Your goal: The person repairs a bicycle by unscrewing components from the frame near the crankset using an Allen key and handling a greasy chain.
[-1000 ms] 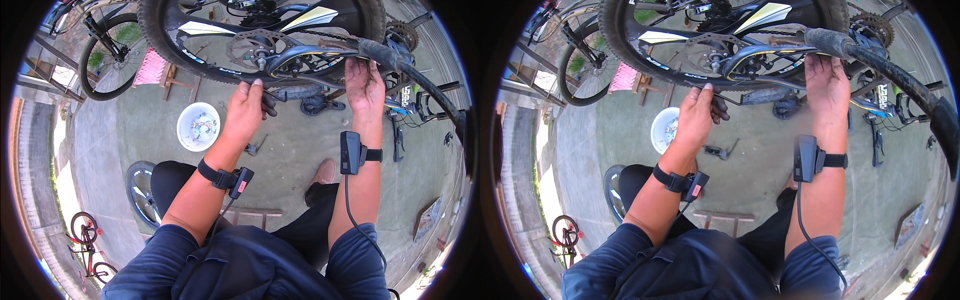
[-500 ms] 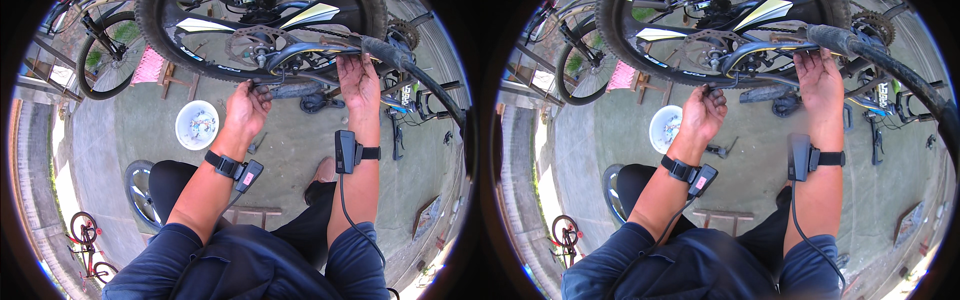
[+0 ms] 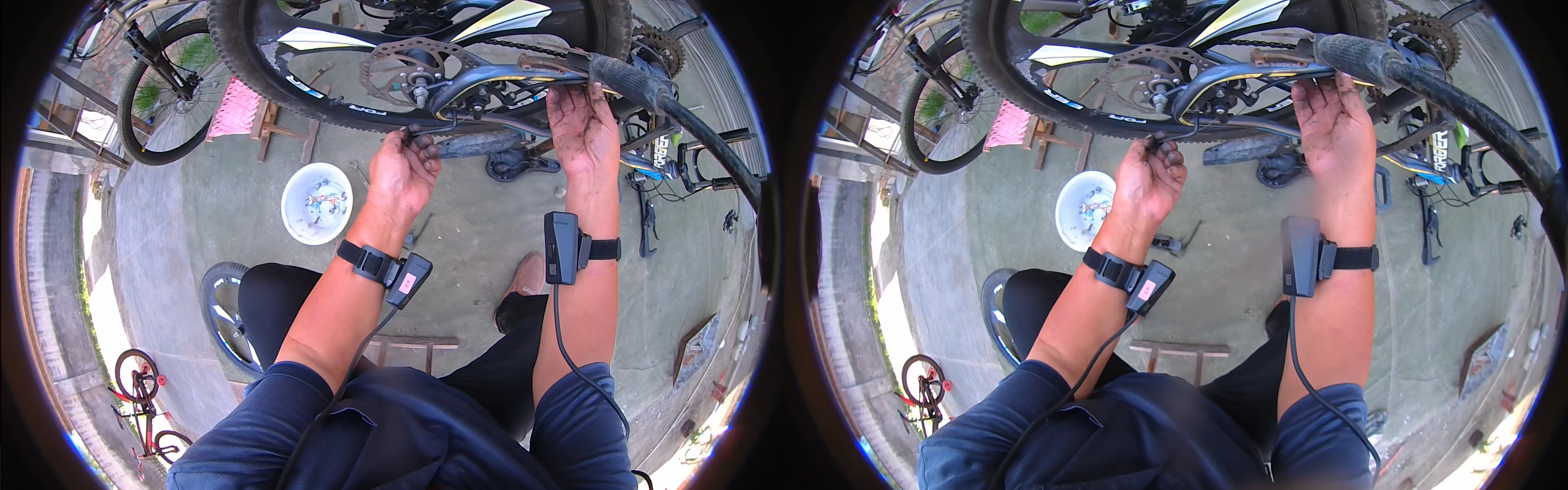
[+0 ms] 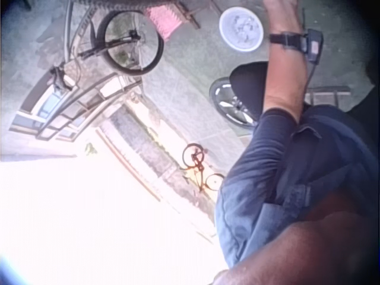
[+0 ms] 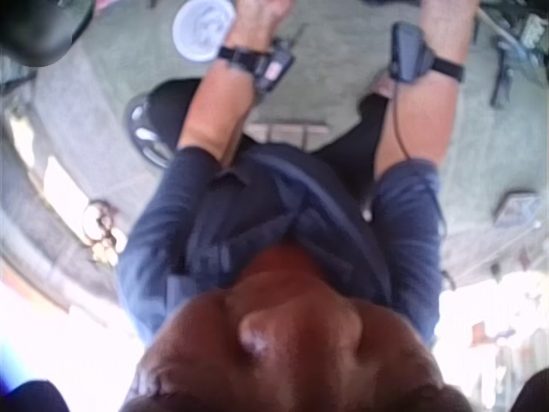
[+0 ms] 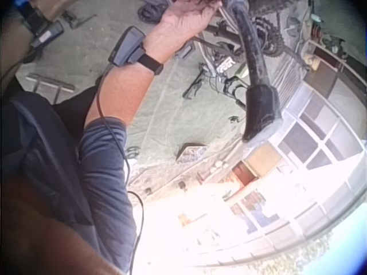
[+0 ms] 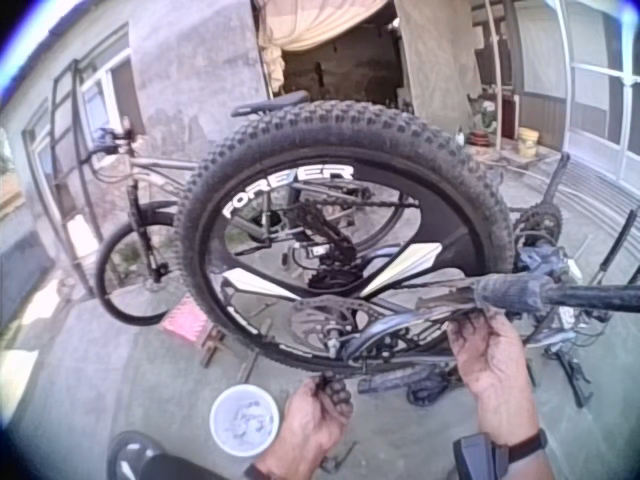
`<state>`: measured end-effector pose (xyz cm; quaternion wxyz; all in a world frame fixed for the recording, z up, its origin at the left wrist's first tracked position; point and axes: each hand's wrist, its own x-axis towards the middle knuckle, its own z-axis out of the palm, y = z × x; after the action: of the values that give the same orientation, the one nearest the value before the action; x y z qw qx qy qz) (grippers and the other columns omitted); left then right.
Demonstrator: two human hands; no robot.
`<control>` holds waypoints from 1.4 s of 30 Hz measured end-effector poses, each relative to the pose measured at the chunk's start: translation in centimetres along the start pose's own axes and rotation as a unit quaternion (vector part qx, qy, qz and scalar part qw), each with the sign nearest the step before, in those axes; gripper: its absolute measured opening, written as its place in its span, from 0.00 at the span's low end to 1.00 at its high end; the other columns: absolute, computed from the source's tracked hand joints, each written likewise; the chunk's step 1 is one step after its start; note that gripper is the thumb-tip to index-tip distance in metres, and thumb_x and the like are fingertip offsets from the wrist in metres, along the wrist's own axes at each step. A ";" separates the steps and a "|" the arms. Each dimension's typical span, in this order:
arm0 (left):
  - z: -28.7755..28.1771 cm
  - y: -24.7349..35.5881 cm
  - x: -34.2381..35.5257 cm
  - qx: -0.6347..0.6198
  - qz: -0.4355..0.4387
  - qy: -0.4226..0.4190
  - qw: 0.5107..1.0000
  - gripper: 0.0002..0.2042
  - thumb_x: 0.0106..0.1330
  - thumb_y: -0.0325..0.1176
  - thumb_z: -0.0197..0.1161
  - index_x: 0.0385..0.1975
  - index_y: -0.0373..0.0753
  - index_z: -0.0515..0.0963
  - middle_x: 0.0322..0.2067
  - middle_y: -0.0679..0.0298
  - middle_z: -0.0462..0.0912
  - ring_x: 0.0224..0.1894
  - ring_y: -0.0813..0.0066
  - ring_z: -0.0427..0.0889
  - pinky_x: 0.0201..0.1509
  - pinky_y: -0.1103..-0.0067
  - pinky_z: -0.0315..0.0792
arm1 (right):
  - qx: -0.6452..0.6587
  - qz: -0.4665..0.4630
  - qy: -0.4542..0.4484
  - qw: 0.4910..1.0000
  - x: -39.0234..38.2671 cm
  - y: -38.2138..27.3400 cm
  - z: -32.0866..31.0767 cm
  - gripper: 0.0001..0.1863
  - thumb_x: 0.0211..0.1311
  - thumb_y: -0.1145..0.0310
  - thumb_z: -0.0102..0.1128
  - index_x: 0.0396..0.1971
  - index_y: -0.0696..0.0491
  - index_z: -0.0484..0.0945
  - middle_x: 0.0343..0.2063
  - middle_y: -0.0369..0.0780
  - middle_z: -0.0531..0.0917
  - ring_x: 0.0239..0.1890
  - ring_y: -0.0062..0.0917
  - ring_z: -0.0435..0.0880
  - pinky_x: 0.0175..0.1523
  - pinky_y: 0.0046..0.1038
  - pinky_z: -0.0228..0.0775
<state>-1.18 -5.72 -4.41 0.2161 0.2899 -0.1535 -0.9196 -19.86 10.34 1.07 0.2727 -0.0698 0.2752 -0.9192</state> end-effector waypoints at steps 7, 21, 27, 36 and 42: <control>0.3 -0.7 0.0 -0.005 0.014 0.014 1.000 0.10 0.71 0.36 0.41 0.33 0.40 0.70 0.26 0.66 0.72 0.27 0.75 0.69 0.27 0.82 0.63 | 0.002 -0.001 -0.007 1.000 0.1 0.0 -0.1 0.11 0.69 0.64 0.47 0.42 0.54 0.75 0.39 0.37 0.78 0.44 0.29 0.77 0.51 0.31 0.72; 1.4 -0.5 -1.0 0.061 0.075 0.042 0.994 0.10 0.72 0.36 0.44 0.35 0.38 0.70 0.27 0.64 0.74 0.29 0.73 0.73 0.28 0.81 0.67 | -0.010 -0.014 -0.040 0.999 0.3 0.0 -0.6 0.12 0.68 0.65 0.48 0.45 0.55 0.74 0.42 0.39 0.78 0.45 0.30 0.77 0.54 0.32 0.70; 1.4 -0.4 -1.4 0.122 0.128 0.017 0.984 0.10 0.72 0.36 0.45 0.36 0.37 0.69 0.26 0.62 0.76 0.28 0.71 0.76 0.28 0.80 0.68 | -0.055 -0.037 -0.014 0.998 0.5 -0.2 -0.3 0.14 0.69 0.66 0.47 0.47 0.57 0.74 0.44 0.40 0.78 0.48 0.30 0.77 0.56 0.34 0.70; 2.6 0.2 -2.1 0.242 0.203 0.022 0.948 0.09 0.72 0.35 0.46 0.36 0.36 0.68 0.24 0.61 0.78 0.23 0.71 0.80 0.22 0.81 0.72 | -0.056 -0.041 -0.018 0.997 0.8 -0.1 -0.3 0.14 0.69 0.64 0.48 0.46 0.57 0.74 0.45 0.38 0.79 0.48 0.29 0.77 0.56 0.37 0.71; 3.5 0.3 -2.2 0.301 0.230 0.034 0.925 0.09 0.72 0.34 0.43 0.33 0.36 0.65 0.23 0.61 0.76 0.20 0.72 0.80 0.19 0.81 0.71 | -0.059 -0.042 -0.020 0.997 0.9 -0.1 -0.6 0.14 0.68 0.64 0.49 0.46 0.56 0.74 0.44 0.38 0.79 0.48 0.29 0.78 0.56 0.37 0.71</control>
<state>-1.53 -4.34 -0.51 0.3295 0.3292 -0.4783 -0.7445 -20.82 10.24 0.66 0.2346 -0.1155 0.3201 -0.9106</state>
